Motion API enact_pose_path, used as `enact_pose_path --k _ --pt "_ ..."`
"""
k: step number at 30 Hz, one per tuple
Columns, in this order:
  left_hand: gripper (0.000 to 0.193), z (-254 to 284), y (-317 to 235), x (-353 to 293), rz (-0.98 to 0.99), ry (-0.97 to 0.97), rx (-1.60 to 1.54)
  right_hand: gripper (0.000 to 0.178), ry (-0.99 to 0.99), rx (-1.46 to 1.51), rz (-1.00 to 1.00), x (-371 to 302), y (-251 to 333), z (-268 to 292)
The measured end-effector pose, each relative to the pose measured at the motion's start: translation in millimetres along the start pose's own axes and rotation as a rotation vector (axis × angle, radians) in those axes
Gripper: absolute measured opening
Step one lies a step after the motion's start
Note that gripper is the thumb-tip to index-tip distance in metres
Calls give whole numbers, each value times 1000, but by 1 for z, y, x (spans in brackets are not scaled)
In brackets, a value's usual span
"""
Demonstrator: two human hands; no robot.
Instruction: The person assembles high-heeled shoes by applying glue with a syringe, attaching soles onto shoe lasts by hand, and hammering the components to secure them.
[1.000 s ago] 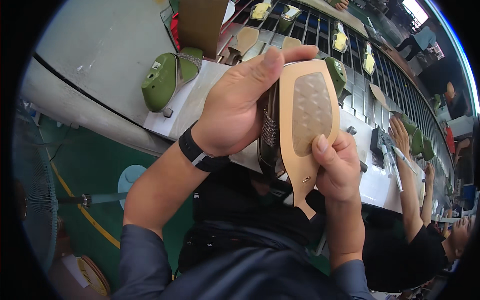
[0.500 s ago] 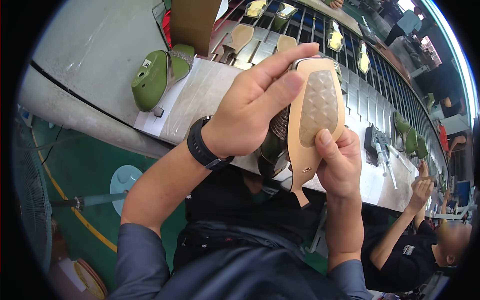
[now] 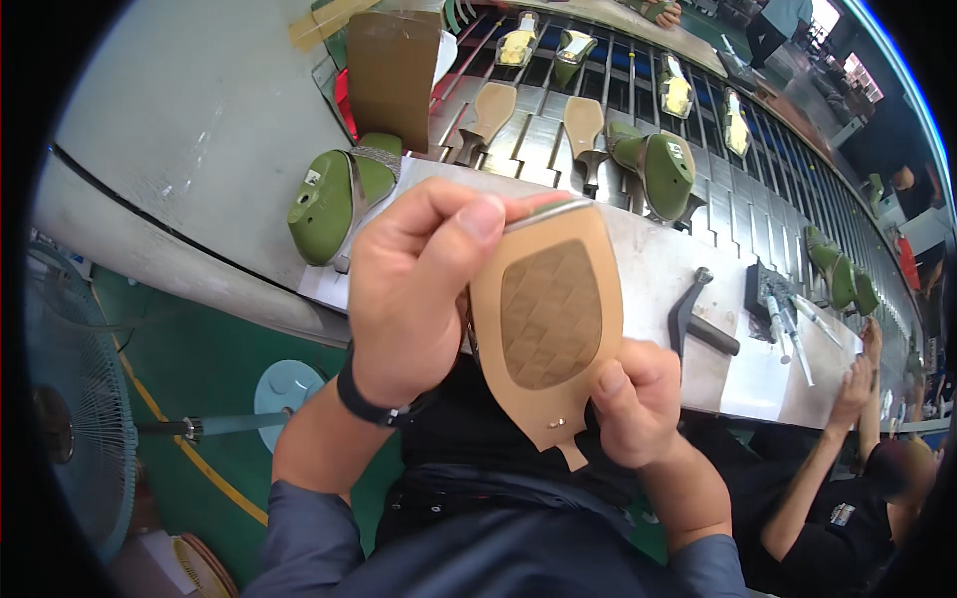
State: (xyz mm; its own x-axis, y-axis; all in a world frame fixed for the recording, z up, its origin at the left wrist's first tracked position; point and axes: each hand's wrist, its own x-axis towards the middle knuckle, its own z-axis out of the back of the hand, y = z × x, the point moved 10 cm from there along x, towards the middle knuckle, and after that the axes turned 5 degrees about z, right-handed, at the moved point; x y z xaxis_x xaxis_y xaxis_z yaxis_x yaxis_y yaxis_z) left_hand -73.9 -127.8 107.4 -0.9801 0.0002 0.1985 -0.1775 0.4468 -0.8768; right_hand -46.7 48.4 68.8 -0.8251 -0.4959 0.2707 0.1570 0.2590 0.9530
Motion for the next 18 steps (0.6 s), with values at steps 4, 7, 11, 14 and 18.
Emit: enact_pose_path --k 4,7,11,14,18 --pt "41 1 -31 -18 48 -108 257 27 -11 -240 76 -2 9 -20" --pt "43 3 -39 -26 61 -124 438 28 141 -497 165 10 22 -52" --pt "28 17 -39 -33 62 -221 583 29 145 -530 235 16 22 -64" --pt "23 23 -43 -37 42 -252 631 30 155 -516 233 18 20 -69" --pt "16 27 -47 -38 -26 -313 623 31 131 -456 151 21 13 -66"
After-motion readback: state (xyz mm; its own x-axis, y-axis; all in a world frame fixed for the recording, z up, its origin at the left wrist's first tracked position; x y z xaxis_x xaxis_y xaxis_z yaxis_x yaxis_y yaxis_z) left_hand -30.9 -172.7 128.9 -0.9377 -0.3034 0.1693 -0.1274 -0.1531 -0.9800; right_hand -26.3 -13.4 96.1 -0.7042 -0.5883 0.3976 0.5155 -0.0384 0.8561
